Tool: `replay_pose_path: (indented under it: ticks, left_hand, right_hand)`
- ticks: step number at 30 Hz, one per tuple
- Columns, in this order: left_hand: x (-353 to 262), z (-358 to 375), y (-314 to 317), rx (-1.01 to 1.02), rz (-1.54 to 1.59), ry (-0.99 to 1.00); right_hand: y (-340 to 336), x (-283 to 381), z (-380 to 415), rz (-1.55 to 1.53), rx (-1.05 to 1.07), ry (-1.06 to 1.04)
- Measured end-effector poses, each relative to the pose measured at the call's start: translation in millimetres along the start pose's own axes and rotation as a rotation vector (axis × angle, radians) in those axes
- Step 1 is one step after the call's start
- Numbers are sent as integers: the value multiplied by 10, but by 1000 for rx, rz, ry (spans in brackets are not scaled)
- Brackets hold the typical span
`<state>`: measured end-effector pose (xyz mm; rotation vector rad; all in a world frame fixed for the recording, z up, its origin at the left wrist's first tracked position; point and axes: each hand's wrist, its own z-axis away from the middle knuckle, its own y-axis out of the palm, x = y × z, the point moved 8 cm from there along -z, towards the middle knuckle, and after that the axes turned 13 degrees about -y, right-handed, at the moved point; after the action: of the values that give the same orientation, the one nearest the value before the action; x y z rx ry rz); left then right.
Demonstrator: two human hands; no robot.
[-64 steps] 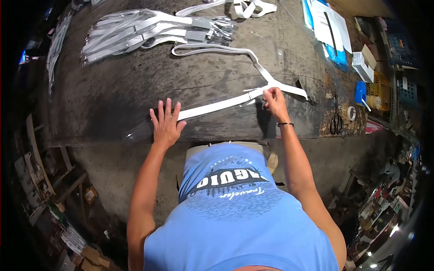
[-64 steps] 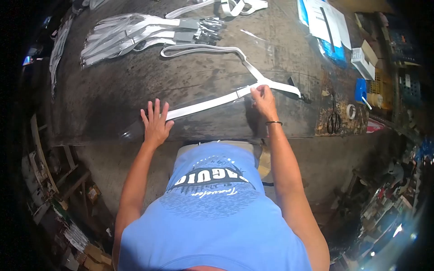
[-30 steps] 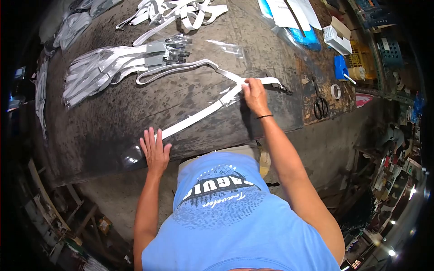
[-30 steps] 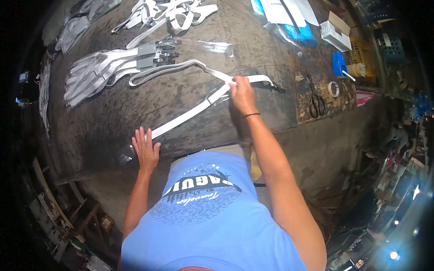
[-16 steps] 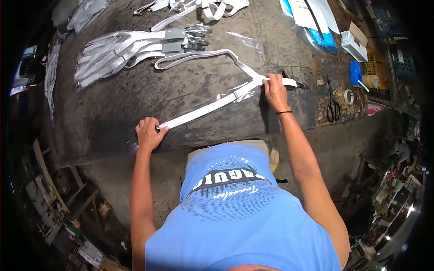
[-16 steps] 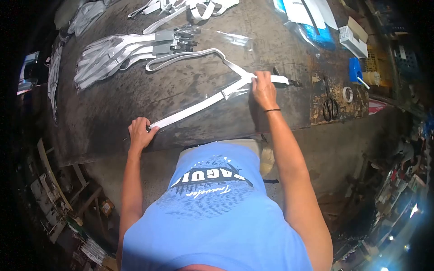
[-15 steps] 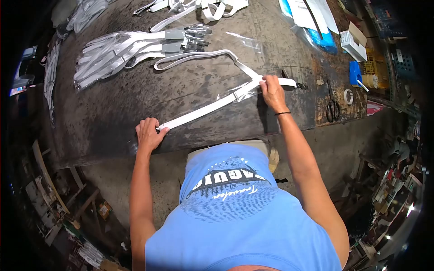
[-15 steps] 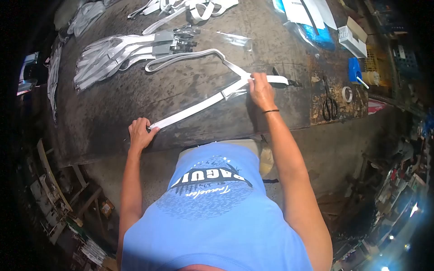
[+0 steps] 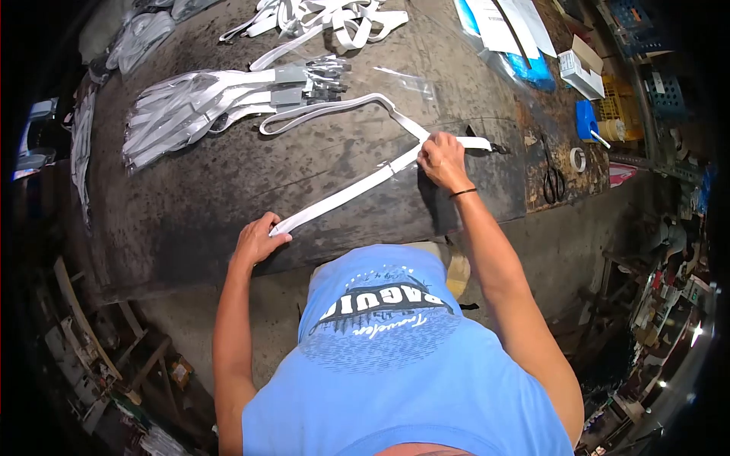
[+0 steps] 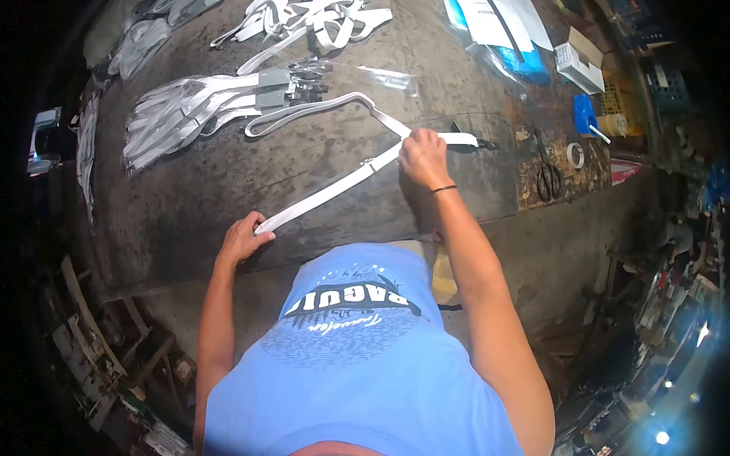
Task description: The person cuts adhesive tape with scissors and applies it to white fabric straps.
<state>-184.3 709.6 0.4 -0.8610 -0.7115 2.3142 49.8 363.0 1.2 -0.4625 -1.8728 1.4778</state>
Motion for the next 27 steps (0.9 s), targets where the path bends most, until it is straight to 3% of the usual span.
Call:
replay_pose_path:
  ticks: [2,3,8,13,18,27]
  left_hand:
    - [-35,-31,-28,90,-2,-75]
    - [1,-45,2,177,-5,-144]
    - [118,-158,-7,191,20,-140]
    - [288,-187,14,248,7,-240]
    - [411,-196,-15,259,109,-213]
    - [755,-101,-248,148,157,-198]
  right_hand:
    - [-133,65,-48,160,-38,-33]
    - [-72,-29,-41,76,-10,5]
    - [32,-243,-100,-91,182,225]
    - [35,-326,-158,-126,77,100]
    - [10,-337,-163,-214,56,63]
    - [16,-346,-32,-208,1,30]
